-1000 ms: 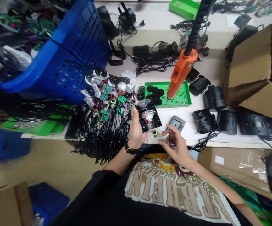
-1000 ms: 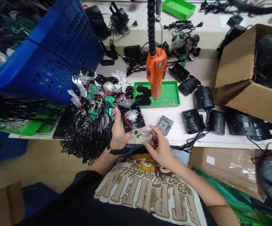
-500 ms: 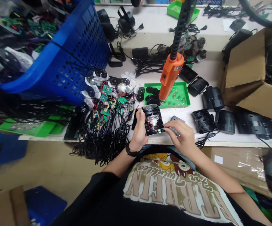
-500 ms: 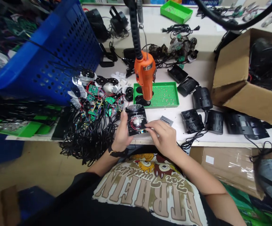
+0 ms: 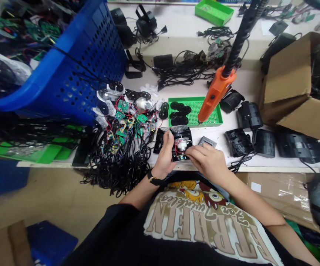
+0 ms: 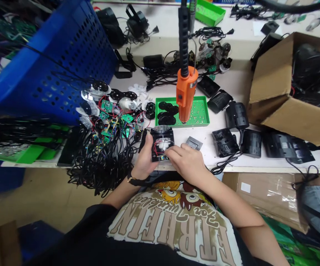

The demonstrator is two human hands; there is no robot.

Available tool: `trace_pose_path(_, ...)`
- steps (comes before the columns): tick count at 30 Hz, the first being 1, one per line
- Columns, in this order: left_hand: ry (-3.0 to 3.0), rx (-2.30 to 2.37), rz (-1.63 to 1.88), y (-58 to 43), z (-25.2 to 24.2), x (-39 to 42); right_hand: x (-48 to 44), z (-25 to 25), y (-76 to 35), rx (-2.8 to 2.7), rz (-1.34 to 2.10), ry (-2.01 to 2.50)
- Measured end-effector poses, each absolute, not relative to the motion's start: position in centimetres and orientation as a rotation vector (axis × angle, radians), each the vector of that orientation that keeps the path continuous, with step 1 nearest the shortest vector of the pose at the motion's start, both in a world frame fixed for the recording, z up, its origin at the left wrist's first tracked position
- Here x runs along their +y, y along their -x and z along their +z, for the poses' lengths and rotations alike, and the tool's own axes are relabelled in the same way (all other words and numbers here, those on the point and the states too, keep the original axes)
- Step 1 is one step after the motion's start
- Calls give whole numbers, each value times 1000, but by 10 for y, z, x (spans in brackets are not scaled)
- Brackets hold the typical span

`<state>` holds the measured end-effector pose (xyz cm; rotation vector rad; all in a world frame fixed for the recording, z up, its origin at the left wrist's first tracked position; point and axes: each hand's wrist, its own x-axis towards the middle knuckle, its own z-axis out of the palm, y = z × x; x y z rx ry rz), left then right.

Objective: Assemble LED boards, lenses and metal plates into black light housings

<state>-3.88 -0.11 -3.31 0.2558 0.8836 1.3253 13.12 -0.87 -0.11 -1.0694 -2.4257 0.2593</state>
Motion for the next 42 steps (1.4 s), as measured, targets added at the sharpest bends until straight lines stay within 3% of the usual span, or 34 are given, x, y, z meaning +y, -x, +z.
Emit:
trace_pose_path(8, -467, 799, 1244, 47, -21, -13, -13, 1, -130, -2059, 637, 1147)
trace_pose_path(13, -479, 801, 1314, 46, -15, -11, -25, -24, -140, -1767, 940, 1061)
trace_pose_path(19, -545, 870, 1393, 44, -23, -10, -43, -49, -147, -1823, 491, 1050)
trace_pose_path(25, -684, 985, 1441, 29, -25, -19, -35, -19, -134, -1955, 234, 1185)
trace_pose_path(31, -869, 1169, 1547, 32, -29, -20, -29, -6, -124, -1798, 707, 1261)
trace_pose_path(38, -1068, 1292, 1547, 37, -42, -21, -18, -8, -124, -1222, 1444, 1311)
trace_pose_path(42, -1056, 1311, 1567, 31, -46, -25, -15, -5, -123, -959, 1679, 1247)
